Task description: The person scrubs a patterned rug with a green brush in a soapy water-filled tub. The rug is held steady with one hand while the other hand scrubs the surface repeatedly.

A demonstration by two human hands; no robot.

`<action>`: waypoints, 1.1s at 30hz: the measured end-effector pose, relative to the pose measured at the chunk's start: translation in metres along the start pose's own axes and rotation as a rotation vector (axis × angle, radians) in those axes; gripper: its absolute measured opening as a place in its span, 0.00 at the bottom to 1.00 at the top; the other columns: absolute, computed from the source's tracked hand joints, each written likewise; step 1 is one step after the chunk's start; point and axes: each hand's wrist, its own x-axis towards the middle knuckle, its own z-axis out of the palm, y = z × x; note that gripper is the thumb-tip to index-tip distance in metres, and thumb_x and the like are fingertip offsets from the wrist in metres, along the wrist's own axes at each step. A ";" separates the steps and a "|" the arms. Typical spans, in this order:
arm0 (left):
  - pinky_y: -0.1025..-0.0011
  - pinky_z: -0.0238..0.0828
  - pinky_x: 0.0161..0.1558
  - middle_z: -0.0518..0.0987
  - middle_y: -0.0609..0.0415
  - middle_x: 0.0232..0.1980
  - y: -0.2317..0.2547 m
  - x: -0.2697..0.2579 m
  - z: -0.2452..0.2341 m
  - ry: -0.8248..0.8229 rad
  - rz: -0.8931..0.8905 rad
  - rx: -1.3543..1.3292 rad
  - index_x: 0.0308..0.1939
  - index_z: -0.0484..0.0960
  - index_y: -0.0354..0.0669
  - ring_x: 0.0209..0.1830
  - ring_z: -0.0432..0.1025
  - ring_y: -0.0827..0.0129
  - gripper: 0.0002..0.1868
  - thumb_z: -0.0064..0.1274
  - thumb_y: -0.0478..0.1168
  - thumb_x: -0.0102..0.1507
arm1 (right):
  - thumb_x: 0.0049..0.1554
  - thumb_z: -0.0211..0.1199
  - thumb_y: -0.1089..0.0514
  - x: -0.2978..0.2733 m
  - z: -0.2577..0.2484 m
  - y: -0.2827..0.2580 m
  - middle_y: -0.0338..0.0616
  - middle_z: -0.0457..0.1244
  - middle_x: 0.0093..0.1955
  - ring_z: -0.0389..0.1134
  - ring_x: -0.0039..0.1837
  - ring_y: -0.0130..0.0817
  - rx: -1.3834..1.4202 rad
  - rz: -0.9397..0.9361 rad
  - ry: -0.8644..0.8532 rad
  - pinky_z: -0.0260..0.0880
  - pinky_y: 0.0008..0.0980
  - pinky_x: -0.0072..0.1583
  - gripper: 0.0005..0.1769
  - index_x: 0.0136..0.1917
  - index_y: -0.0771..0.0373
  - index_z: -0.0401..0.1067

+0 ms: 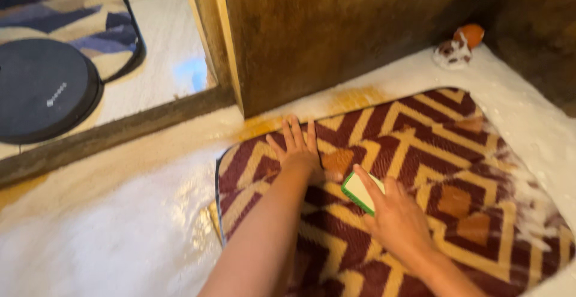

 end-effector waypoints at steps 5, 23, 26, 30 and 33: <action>0.23 0.14 0.67 0.13 0.38 0.80 -0.001 0.001 0.004 0.008 0.003 0.014 0.78 0.17 0.50 0.79 0.08 0.42 0.80 0.58 0.80 0.47 | 0.49 0.73 0.53 -0.012 0.002 0.142 0.59 0.66 0.55 0.71 0.51 0.49 0.002 0.549 -0.055 0.74 0.48 0.52 0.44 0.74 0.55 0.56; 0.23 0.15 0.66 0.13 0.35 0.80 -0.001 0.013 0.010 0.021 -0.009 0.027 0.79 0.19 0.50 0.79 0.08 0.40 0.81 0.58 0.82 0.45 | 0.49 0.69 0.64 -0.065 -0.013 0.025 0.54 0.62 0.53 0.71 0.42 0.40 0.294 0.536 -0.167 0.77 0.39 0.40 0.37 0.70 0.55 0.59; 0.22 0.18 0.65 0.20 0.35 0.81 -0.007 0.015 0.022 0.110 0.069 0.031 0.81 0.24 0.56 0.80 0.14 0.39 0.71 0.54 0.79 0.52 | 0.53 0.70 0.51 -0.078 -0.026 0.147 0.60 0.67 0.58 0.72 0.53 0.54 0.042 0.671 0.076 0.74 0.51 0.52 0.51 0.83 0.47 0.49; 0.27 0.26 0.69 0.42 0.44 0.82 -0.015 0.008 0.058 0.565 0.418 0.073 0.77 0.54 0.67 0.82 0.32 0.44 0.42 0.51 0.66 0.62 | 0.49 0.73 0.49 -0.089 -0.029 0.216 0.71 0.60 0.61 0.68 0.55 0.61 -0.138 0.817 0.068 0.71 0.53 0.54 0.58 0.84 0.54 0.44; 0.35 0.34 0.72 0.52 0.48 0.81 0.000 0.008 0.066 0.599 0.470 0.003 0.72 0.68 0.65 0.81 0.42 0.46 0.34 0.55 0.55 0.61 | 0.50 0.72 0.46 -0.076 -0.021 0.157 0.59 0.65 0.58 0.71 0.54 0.50 -0.065 0.824 -0.032 0.71 0.51 0.54 0.46 0.75 0.61 0.56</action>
